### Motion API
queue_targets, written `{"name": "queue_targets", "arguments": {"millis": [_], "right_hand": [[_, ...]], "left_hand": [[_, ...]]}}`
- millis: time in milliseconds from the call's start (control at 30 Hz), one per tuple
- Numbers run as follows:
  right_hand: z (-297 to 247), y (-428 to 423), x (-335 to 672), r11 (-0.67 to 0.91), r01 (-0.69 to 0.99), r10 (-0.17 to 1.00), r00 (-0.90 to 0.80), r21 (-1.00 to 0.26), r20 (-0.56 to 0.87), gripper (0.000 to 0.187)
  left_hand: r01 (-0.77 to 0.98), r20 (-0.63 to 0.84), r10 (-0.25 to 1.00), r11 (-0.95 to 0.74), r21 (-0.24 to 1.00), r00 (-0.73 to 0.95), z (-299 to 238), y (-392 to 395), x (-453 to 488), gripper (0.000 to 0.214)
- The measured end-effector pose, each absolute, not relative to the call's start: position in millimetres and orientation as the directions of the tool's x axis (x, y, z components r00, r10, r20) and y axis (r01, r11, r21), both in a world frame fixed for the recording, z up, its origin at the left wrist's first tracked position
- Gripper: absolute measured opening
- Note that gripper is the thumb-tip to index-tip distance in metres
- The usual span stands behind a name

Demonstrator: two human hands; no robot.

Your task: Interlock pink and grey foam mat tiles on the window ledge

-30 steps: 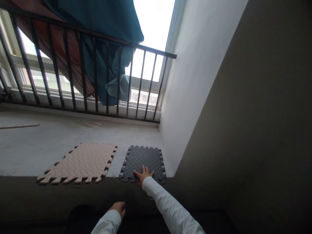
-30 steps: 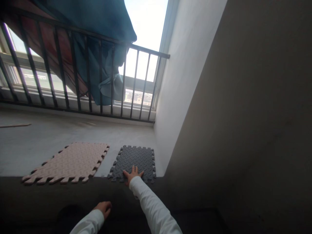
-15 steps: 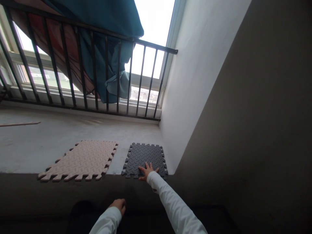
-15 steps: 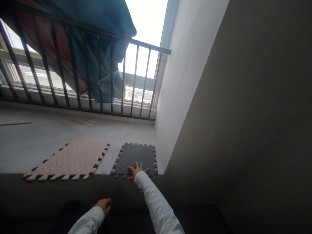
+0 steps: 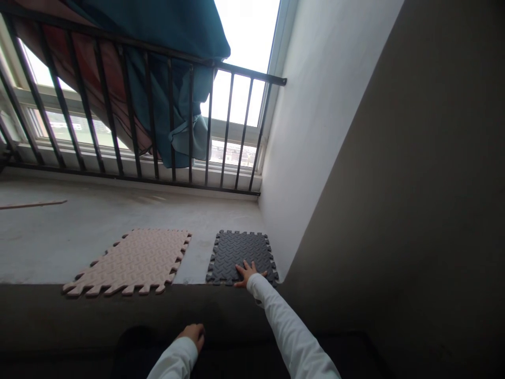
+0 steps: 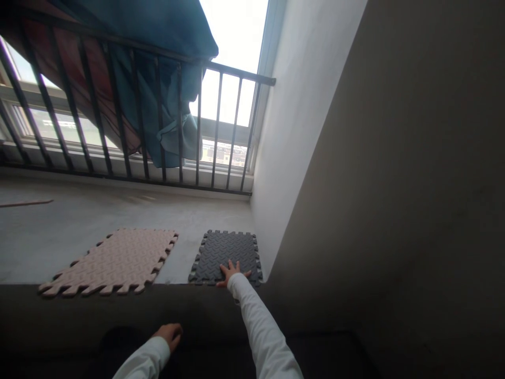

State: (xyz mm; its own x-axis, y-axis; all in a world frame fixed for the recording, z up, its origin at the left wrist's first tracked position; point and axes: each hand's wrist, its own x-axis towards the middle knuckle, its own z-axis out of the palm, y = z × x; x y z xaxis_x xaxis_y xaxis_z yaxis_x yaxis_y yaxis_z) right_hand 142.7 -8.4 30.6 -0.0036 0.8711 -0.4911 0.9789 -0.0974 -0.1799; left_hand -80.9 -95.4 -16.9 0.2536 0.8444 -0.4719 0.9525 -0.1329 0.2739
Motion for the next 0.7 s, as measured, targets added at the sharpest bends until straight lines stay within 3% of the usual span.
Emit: {"name": "queue_targets", "arguments": {"millis": [700], "right_hand": [[33.2,-2.2,147.7,-0.137,0.976,0.839,0.023,-0.170,-0.544,0.095]], "left_hand": [[0.944,-0.438,0.862,-0.120,0.308,0.253,-14.9,-98.4,-80.5,0.027]]}}
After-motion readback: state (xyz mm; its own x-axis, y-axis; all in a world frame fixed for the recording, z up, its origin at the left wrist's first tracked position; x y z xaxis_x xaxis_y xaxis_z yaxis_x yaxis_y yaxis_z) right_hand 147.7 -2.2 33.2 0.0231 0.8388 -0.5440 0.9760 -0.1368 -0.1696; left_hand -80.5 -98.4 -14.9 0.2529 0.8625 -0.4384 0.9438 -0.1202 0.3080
